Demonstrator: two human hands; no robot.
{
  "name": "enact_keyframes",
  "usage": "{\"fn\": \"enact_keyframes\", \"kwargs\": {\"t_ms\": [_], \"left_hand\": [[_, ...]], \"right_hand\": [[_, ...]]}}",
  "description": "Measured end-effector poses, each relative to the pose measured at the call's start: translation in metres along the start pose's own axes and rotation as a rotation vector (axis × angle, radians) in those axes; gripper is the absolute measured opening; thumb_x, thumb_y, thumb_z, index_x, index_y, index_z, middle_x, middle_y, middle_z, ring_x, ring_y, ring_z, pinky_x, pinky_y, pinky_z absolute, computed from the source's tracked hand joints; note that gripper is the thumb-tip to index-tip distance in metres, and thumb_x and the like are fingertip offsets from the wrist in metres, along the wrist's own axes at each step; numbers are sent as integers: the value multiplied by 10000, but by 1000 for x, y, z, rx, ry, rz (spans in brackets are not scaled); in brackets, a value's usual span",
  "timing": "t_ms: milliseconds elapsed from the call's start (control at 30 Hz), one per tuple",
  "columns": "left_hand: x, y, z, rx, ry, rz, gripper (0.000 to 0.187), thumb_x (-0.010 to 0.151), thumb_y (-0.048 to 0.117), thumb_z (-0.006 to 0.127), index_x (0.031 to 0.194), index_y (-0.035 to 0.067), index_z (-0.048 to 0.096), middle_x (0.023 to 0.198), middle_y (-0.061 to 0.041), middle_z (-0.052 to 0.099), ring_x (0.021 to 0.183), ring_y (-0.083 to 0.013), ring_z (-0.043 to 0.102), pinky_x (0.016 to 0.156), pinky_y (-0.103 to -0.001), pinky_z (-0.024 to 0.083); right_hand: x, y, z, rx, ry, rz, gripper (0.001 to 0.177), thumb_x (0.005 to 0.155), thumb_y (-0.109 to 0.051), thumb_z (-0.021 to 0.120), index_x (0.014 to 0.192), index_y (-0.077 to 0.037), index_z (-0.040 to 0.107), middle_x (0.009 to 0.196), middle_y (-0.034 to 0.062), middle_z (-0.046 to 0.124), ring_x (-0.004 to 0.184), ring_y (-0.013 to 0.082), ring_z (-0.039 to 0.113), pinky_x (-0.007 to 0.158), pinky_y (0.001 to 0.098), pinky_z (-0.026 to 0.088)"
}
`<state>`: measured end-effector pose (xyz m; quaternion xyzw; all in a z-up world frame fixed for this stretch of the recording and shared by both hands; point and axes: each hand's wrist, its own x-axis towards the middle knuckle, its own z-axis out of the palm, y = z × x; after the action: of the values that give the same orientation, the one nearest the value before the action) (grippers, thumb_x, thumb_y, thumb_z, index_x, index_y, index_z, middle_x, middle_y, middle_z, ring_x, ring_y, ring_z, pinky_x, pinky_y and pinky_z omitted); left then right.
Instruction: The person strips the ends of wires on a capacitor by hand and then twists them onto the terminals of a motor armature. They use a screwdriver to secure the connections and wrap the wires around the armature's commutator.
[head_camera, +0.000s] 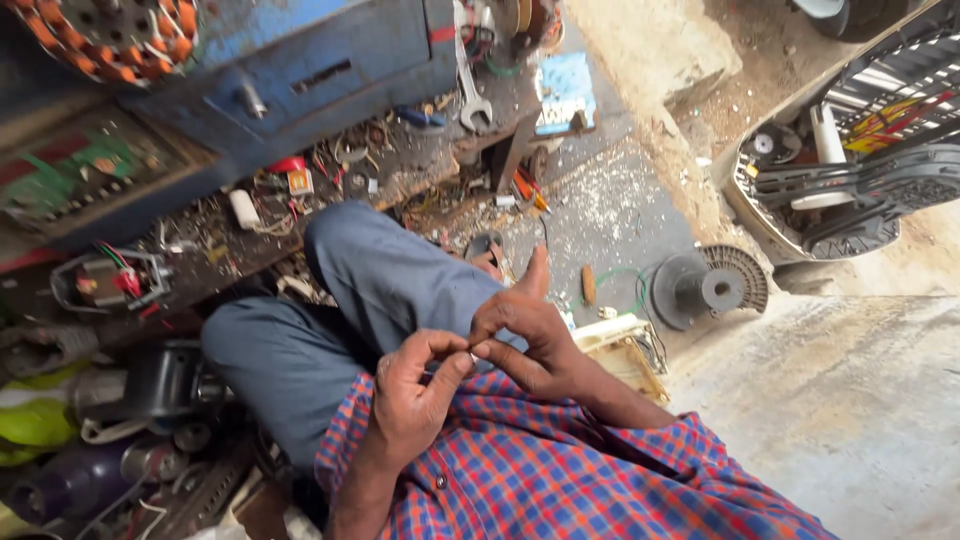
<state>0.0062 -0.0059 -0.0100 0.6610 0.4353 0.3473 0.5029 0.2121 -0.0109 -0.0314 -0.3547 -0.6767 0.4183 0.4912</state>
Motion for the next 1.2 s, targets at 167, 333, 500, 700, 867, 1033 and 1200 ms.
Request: {"fn": "enact_keyframes", "kwargs": {"t_ms": [167,333,500,700,867,1033,1200], "left_hand": [[-6,-9,4,149,55,203,134,924,99,724,1032,22,704,883,-80,708,850,-196,675,711,-330,544],[-9,-12,4,146,54,135,94,939,107,721,1009,52,751,779,-33,726,767,-153,667,667,-298,552],[-12,-15,5,71,17,104,85,943,100,720,993,42,756,770,-38,735,712,-131,680,629,-275,560],[-13,-22,6,28,7,65,99,921,89,744,997,32,772,780,-52,761,692,-107,731,589,-242,583],[-15,-29,7,9,-2,16,114,913,98,755,1004,40,788,772,-52,774,681,-106,737,579,-237,590],[-12,-22,6,-103,9,38,145,929,85,737,1057,24,769,876,-65,793,804,-125,772,694,-241,628],[-16,-26,2,-86,152,103,150,937,66,736,1072,9,766,924,-83,797,845,-131,773,740,-250,611]], "right_hand": [[-3,1,8,-14,51,-28,70,1003,-74,666,1002,-42,603,959,67,644,899,190,656,859,318,515],[-3,4,5,101,46,61,55,1015,-99,641,984,-54,639,951,47,660,897,171,640,931,318,469],[-4,5,3,41,2,10,90,944,-105,723,916,-42,665,881,42,668,851,147,644,1123,391,243],[-14,24,11,406,25,100,104,964,-113,758,961,-37,687,946,55,657,912,136,628,890,300,488],[-13,25,10,379,10,113,112,966,-111,762,939,-38,681,926,54,648,895,136,625,891,301,485],[-12,29,4,330,57,42,128,1009,-129,756,960,-41,678,948,46,650,933,150,634,1008,331,452],[-6,29,0,339,-26,130,425,942,-287,792,1244,-38,625,1122,55,631,1031,157,637,949,317,507]]}}
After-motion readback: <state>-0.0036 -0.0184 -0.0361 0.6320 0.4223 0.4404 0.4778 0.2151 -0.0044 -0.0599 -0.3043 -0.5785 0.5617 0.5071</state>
